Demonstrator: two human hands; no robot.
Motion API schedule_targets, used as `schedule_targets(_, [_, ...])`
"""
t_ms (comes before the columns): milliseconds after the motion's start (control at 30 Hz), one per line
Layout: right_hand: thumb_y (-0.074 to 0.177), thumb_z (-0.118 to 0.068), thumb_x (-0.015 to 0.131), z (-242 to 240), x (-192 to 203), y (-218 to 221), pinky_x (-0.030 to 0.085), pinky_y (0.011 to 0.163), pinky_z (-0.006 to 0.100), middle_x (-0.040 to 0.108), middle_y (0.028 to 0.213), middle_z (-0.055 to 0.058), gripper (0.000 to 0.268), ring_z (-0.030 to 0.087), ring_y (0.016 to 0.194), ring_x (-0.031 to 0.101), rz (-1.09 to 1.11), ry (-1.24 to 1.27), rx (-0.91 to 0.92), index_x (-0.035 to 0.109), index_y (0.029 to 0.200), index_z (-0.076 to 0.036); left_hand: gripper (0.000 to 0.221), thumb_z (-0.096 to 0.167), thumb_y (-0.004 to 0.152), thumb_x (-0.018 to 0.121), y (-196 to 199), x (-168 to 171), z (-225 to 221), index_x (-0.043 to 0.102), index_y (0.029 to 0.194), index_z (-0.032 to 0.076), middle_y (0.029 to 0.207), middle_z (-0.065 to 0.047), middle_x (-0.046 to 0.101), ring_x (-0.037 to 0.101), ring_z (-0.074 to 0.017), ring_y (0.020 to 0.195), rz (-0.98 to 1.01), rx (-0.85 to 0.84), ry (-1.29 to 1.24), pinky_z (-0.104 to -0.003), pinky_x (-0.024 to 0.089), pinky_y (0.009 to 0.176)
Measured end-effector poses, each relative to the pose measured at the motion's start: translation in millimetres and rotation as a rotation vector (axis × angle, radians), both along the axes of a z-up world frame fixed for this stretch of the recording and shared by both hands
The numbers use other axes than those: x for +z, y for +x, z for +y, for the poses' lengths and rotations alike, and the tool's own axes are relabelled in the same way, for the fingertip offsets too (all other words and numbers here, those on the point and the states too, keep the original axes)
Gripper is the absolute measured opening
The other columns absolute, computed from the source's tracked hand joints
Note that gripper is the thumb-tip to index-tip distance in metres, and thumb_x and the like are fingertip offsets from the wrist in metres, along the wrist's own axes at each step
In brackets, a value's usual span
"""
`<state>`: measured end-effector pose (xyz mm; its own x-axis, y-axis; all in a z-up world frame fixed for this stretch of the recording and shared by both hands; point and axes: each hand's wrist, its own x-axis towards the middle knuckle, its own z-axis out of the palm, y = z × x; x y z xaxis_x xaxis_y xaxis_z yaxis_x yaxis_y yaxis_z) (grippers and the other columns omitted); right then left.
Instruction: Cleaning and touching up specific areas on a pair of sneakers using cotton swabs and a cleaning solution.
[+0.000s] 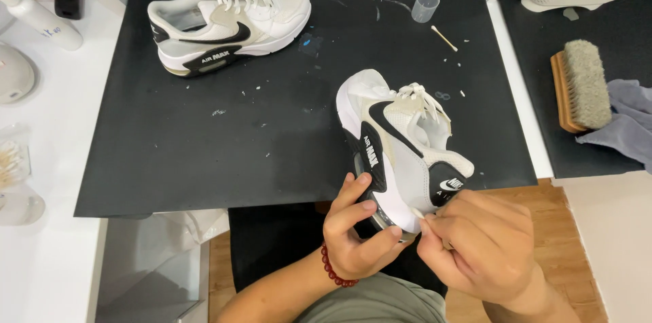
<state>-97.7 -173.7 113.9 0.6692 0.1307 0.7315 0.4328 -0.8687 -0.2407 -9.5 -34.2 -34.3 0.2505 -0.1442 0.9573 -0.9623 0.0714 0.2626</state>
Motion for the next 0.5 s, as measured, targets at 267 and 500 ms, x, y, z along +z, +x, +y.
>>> schedule_targets(267, [0.067, 0.004, 0.078, 3.3, 13.1, -2.1, 0.041, 0.047, 0.033, 0.058, 0.062, 0.005, 0.020, 0.023, 0.052, 0.057, 0.047, -0.090, -0.062, 0.060, 0.072, -0.003, 0.029, 0.018, 0.092, 0.083, -1.2, 5.8, -3.7, 0.066, 0.115, 0.021, 0.127, -0.010, 0.047, 0.065, -0.0450, 0.122, -0.057, 0.071, 0.014, -0.061, 0.053, 0.111])
schedule_targets(500, [0.068, 0.003, 0.081, 1.6, 8.5, 1.7, 0.037, 0.045, 0.035, 0.054, 0.058, 0.006, 0.019, 0.023, 0.049, 0.052, 0.065, -0.071, -0.110, 0.063, 0.073, -0.001, 0.026, 0.016, 0.094, 0.083, -2.5, 4.2, -10.0, 0.070, 0.114, 0.026, 0.128, -0.007, 0.050, 0.066, -0.0382, 0.124, -0.084, 0.057, 0.006, -0.057, 0.050, 0.114])
